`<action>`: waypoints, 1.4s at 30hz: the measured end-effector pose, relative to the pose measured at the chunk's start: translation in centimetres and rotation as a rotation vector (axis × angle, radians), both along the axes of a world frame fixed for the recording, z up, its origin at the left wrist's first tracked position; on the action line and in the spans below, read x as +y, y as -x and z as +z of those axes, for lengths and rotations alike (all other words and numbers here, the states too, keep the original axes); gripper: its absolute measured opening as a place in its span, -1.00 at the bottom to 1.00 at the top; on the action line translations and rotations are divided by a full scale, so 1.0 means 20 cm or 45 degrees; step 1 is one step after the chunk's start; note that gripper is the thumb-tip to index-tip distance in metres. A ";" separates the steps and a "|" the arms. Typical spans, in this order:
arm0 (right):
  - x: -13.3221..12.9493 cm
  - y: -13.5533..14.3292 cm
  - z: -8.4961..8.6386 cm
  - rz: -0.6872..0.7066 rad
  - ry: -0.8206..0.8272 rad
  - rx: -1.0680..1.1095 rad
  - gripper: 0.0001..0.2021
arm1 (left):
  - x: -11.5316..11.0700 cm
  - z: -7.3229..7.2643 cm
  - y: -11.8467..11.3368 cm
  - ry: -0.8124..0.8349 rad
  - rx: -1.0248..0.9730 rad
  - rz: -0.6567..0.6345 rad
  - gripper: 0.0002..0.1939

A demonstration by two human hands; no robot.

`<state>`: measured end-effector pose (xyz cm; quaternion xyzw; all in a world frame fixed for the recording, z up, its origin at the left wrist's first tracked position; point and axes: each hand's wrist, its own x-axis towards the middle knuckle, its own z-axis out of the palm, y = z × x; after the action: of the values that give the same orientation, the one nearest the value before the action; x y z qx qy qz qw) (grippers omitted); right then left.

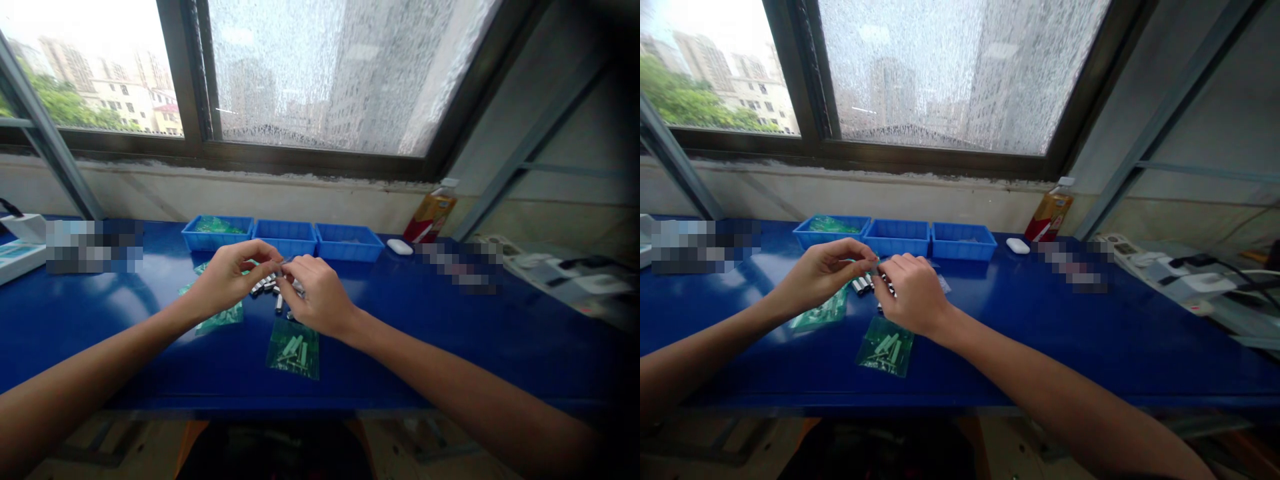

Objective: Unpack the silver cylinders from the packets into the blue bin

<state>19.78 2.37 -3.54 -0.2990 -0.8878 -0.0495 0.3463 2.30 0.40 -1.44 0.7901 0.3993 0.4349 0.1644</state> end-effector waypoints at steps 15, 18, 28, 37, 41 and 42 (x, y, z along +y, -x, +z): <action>0.02 -0.03 0.02 0.121 0.073 0.044 -0.78 | -0.01 -0.01 0.00 -0.199 0.275 0.107 -0.89; 0.03 -0.03 0.02 0.184 0.102 0.063 -0.77 | -0.01 -0.01 0.00 -0.213 0.306 0.081 -0.89; 0.06 -0.05 0.02 0.271 0.220 0.138 -0.69 | 0.00 -0.01 0.00 -0.263 0.309 0.041 -0.87; 0.04 -0.04 0.01 0.053 -0.014 -0.038 -0.83 | 0.01 -0.02 0.01 -0.173 0.290 0.066 -0.84; 0.06 -0.05 0.00 0.015 -0.017 -0.013 -0.86 | 0.02 -0.02 0.01 -0.147 0.363 0.087 -0.79; 0.07 -0.05 0.00 0.015 -0.025 -0.020 -0.86 | 0.02 -0.02 0.01 -0.143 0.369 0.093 -0.78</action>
<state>20.78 3.67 -3.50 -0.2901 -0.8917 -0.0584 0.3425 2.11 0.71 -1.83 0.8376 0.4224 0.3435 0.0449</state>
